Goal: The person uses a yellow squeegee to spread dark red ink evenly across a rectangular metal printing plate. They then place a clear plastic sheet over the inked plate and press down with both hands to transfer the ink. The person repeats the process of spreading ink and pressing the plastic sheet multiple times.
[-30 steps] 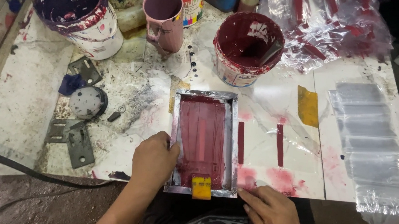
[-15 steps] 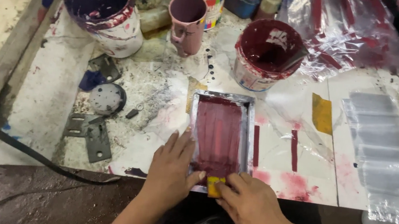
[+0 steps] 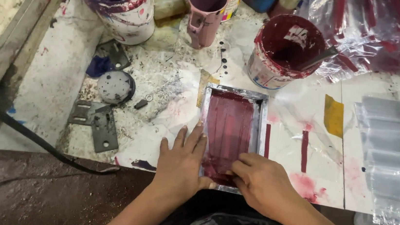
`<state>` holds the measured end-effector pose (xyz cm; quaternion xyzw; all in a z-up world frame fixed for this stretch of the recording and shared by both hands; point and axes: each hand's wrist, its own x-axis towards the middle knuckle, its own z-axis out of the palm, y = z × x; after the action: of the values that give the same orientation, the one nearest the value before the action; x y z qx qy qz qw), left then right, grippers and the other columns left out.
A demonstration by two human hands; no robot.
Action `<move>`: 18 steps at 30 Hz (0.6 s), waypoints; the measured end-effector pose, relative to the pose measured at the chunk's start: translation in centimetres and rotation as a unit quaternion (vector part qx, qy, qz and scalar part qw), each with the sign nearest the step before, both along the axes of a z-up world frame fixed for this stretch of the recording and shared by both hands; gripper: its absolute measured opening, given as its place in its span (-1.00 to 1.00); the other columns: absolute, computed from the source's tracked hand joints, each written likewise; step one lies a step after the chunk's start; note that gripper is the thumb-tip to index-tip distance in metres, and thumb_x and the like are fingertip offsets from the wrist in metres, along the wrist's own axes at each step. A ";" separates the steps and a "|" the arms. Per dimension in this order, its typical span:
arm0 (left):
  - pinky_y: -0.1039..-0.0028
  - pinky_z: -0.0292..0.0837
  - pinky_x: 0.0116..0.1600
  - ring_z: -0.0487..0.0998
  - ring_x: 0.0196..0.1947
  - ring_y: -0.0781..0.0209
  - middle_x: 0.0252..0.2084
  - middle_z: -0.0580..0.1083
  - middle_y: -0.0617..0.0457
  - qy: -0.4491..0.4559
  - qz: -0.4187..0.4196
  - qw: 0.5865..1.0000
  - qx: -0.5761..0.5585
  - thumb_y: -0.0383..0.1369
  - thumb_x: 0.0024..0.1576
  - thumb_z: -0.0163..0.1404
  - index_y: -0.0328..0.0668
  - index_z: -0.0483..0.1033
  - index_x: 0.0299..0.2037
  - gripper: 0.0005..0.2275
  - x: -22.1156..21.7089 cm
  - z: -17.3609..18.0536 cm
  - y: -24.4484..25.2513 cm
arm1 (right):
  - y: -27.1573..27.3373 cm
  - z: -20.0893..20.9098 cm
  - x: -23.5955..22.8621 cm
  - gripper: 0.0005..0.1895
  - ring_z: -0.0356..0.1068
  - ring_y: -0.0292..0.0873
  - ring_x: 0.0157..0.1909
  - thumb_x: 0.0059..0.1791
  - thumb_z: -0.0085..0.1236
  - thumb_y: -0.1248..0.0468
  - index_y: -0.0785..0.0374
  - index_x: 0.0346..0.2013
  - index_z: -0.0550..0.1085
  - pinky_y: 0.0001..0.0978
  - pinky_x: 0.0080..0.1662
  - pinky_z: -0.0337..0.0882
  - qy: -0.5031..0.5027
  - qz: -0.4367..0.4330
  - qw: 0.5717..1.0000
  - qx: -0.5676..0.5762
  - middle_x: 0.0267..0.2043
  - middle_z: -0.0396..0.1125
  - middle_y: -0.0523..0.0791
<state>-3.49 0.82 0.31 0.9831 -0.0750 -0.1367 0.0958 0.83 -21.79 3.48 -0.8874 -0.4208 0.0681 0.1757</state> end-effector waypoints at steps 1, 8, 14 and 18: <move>-0.46 0.05 0.23 -0.09 0.50 -0.32 0.59 -0.13 -0.06 0.001 0.002 1.000 -0.001 0.34 -0.08 0.25 -0.20 0.06 0.45 0.05 -0.2 0.0 -0.1 | 0.0 0.0 -0.2 -0.86 0.32 -0.02 -0.39 -0.03 0.15 0.29 0.12 -0.45 0.37 -0.09 -0.46 0.30 0.001 0.002 1.000 -0.001 -0.43 0.26 -0.16; -0.51 -0.07 0.30 -0.20 0.54 -0.28 0.60 -0.18 -0.03 0.044 0.011 0.999 -0.020 0.21 -0.07 0.34 -0.17 0.00 0.47 0.05 0.2 1.2 -0.4 | 0.2 -1.2 0.4 -0.92 0.44 0.00 -0.32 -0.02 0.16 0.21 0.11 -0.37 0.50 -0.08 -0.29 0.41 0.122 -0.017 0.992 -0.036 -0.36 0.43 -0.15; -0.57 -0.19 0.33 -0.26 0.54 -0.30 0.61 -0.22 -0.02 0.093 0.008 0.996 -0.014 0.14 0.03 0.28 -0.14 -0.06 0.49 -0.03 0.8 3.2 -0.6 | 4.2 8.2 4.1 -0.74 0.23 -0.32 -0.61 0.11 0.03 0.20 0.09 0.05 0.57 -0.56 -0.53 0.34 0.415 -0.293 0.857 -0.088 -0.11 0.57 -0.11; -0.53 -0.24 0.36 -0.29 0.55 -0.28 0.62 -0.29 0.00 0.122 0.009 0.992 -0.010 0.16 0.05 0.25 -0.13 -0.10 0.51 -0.02 0.7 4.1 -0.7 | 4.2 7.7 7.7 -0.73 0.32 -0.16 -0.44 0.08 0.06 0.22 0.03 0.07 0.53 -0.29 -0.37 0.24 0.296 -0.371 0.880 -0.004 -0.19 0.54 -0.08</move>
<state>-2.75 0.17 4.39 0.9586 -0.0556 -0.2540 0.1156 8.56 -17.57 11.15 -0.9178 0.0114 0.2592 0.3004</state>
